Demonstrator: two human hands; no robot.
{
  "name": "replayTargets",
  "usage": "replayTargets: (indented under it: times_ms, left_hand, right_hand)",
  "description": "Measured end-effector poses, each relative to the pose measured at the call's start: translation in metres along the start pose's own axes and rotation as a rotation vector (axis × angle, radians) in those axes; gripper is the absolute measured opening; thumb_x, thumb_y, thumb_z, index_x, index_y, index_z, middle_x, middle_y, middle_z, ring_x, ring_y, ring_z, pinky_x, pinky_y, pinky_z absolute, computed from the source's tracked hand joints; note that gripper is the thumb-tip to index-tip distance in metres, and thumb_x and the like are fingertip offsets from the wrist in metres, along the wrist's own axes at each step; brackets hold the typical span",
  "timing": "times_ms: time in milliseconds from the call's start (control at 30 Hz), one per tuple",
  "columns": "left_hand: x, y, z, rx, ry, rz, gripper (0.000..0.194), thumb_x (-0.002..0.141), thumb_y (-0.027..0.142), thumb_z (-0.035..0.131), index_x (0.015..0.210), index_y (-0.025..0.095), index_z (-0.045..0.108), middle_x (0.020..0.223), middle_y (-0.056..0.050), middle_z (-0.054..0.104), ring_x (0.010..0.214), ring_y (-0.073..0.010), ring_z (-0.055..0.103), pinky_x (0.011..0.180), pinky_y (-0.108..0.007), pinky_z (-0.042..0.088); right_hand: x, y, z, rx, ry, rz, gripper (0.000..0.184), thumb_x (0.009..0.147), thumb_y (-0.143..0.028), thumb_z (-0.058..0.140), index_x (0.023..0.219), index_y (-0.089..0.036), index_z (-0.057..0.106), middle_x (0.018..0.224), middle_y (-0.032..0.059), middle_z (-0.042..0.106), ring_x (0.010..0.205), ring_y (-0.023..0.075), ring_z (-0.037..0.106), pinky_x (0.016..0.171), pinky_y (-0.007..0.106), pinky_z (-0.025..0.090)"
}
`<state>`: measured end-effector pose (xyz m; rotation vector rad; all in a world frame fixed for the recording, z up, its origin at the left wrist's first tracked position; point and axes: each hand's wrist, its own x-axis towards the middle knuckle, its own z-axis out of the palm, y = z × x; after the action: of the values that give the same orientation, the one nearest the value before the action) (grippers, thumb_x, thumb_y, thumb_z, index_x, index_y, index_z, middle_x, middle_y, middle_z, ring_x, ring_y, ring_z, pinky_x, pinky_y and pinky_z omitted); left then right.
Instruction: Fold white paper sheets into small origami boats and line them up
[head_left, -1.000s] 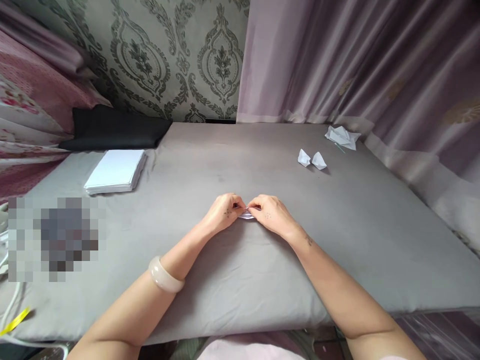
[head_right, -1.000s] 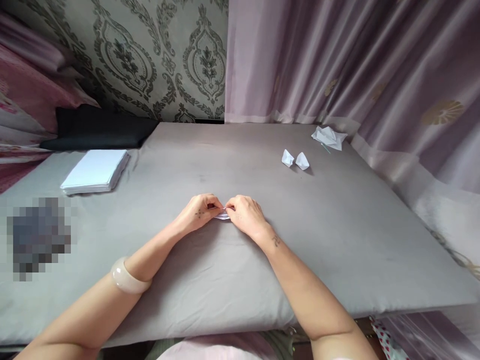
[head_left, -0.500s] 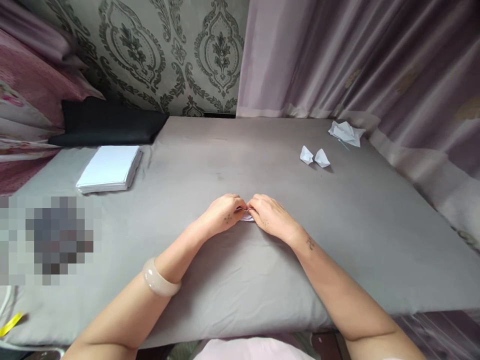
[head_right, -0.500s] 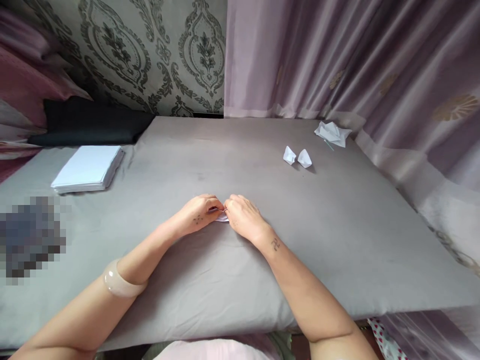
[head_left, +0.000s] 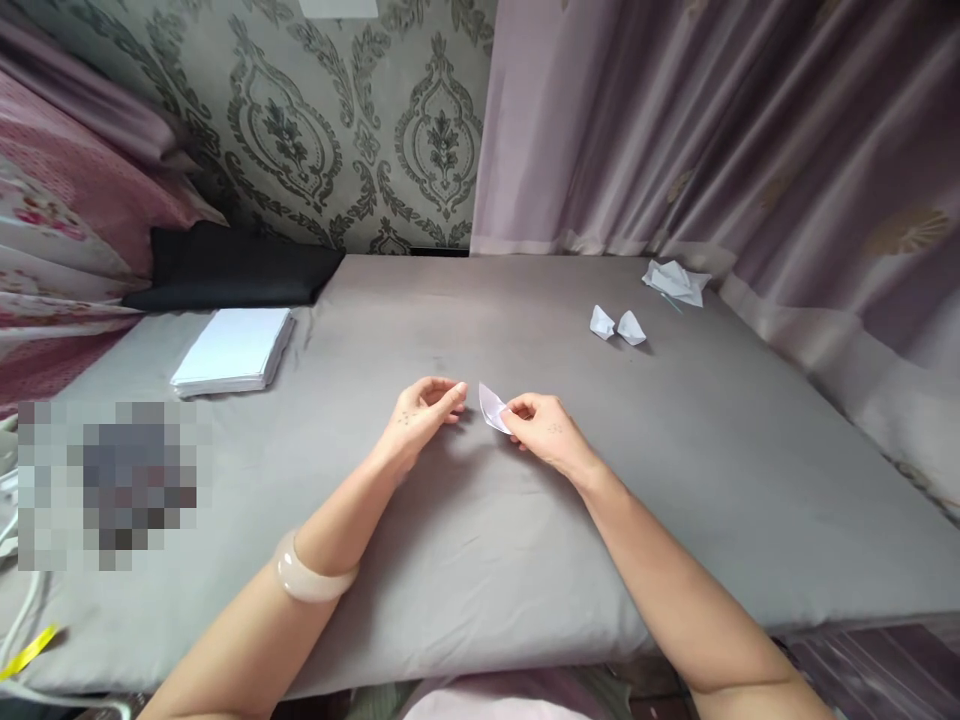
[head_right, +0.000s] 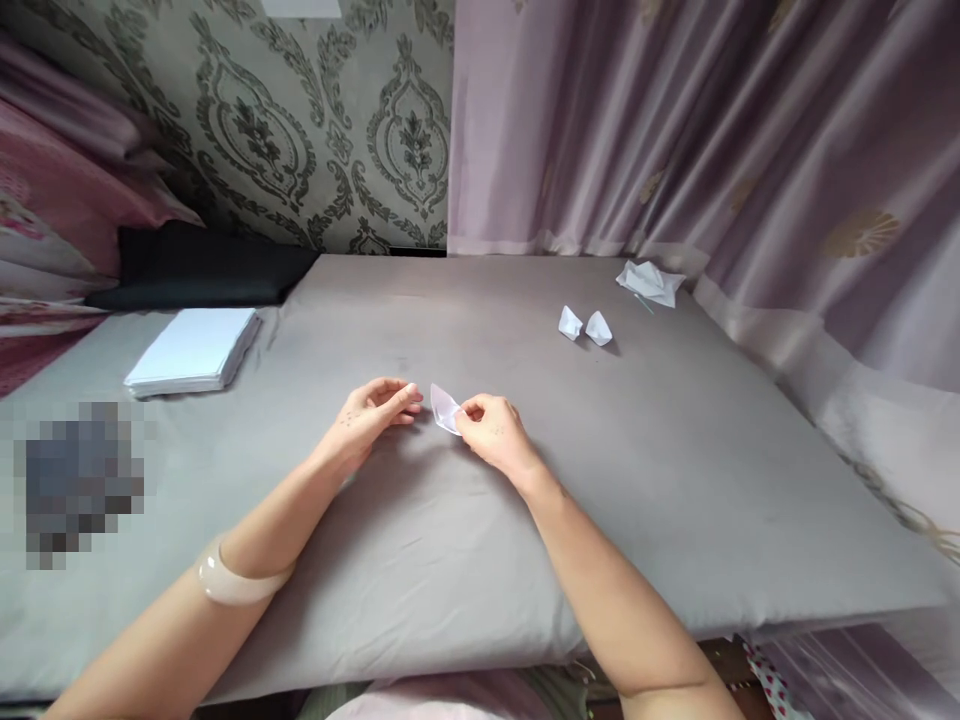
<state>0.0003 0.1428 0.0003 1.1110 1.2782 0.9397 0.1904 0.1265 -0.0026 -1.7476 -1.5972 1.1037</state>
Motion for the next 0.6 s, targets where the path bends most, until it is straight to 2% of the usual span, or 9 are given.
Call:
replayTargets:
  times_ms: [133, 200, 300, 433, 600]
  left_hand:
    - [-0.014, 0.005, 0.016, -0.272, -0.16, -0.085, 0.044, 0.072, 0.027, 0.072, 0.11, 0.012, 0.057, 0.108, -0.013, 0.066, 0.095, -0.0195, 0.065, 0.086, -0.034, 0.053]
    - [-0.019, 0.007, 0.022, -0.357, -0.248, -0.113, 0.045, 0.07, 0.019, 0.069, 0.112, 0.012, 0.056, 0.107, -0.012, 0.066, 0.094, -0.019, 0.065, 0.086, -0.035, 0.053]
    - [-0.02, 0.005, 0.024, -0.361, -0.282, -0.132, 0.042, 0.07, 0.012, 0.061, 0.112, 0.011, 0.058, 0.105, -0.011, 0.067, 0.09, -0.0174, 0.064, 0.084, -0.032, 0.052]
    - [-0.015, -0.002, 0.019, -0.321, -0.346, -0.085, 0.039, 0.071, 0.01, 0.052, 0.108, 0.011, 0.063, 0.1, -0.01, 0.068, 0.089, -0.018, 0.065, 0.082, -0.03, 0.051]
    - [-0.012, -0.009, 0.018, -0.258, -0.337, -0.031, 0.028, 0.076, 0.019, 0.059, 0.102, 0.012, 0.068, 0.09, -0.007, 0.07, 0.083, -0.0174, 0.065, 0.082, -0.031, 0.051]
  right_hand:
    - [-0.006, -0.003, 0.012, 0.009, 0.172, -0.035, 0.014, 0.077, -0.03, 0.055, 0.083, -0.02, 0.062, 0.074, 0.0018, 0.069, 0.065, 0.0145, 0.064, 0.059, 0.025, 0.049]
    - [-0.009, -0.006, 0.017, 0.028, 0.186, -0.047, 0.013, 0.077, -0.029, 0.055, 0.086, -0.02, 0.058, 0.071, 0.0002, 0.068, 0.064, 0.0147, 0.065, 0.06, 0.025, 0.05]
    - [-0.011, -0.006, 0.021, 0.048, 0.184, -0.057, 0.013, 0.076, -0.029, 0.055, 0.087, -0.021, 0.056, 0.066, -0.0018, 0.067, 0.063, 0.015, 0.065, 0.059, 0.025, 0.05]
    - [-0.01, -0.003, 0.025, 0.05, 0.176, -0.075, 0.01, 0.078, -0.029, 0.053, 0.083, -0.022, 0.058, 0.063, -0.0019, 0.067, 0.064, 0.0155, 0.065, 0.058, 0.025, 0.048]
    - [-0.012, -0.006, 0.026, 0.066, 0.156, -0.065, 0.011, 0.078, -0.031, 0.052, 0.08, -0.022, 0.059, 0.064, -0.0015, 0.067, 0.06, 0.0147, 0.064, 0.056, 0.024, 0.046]
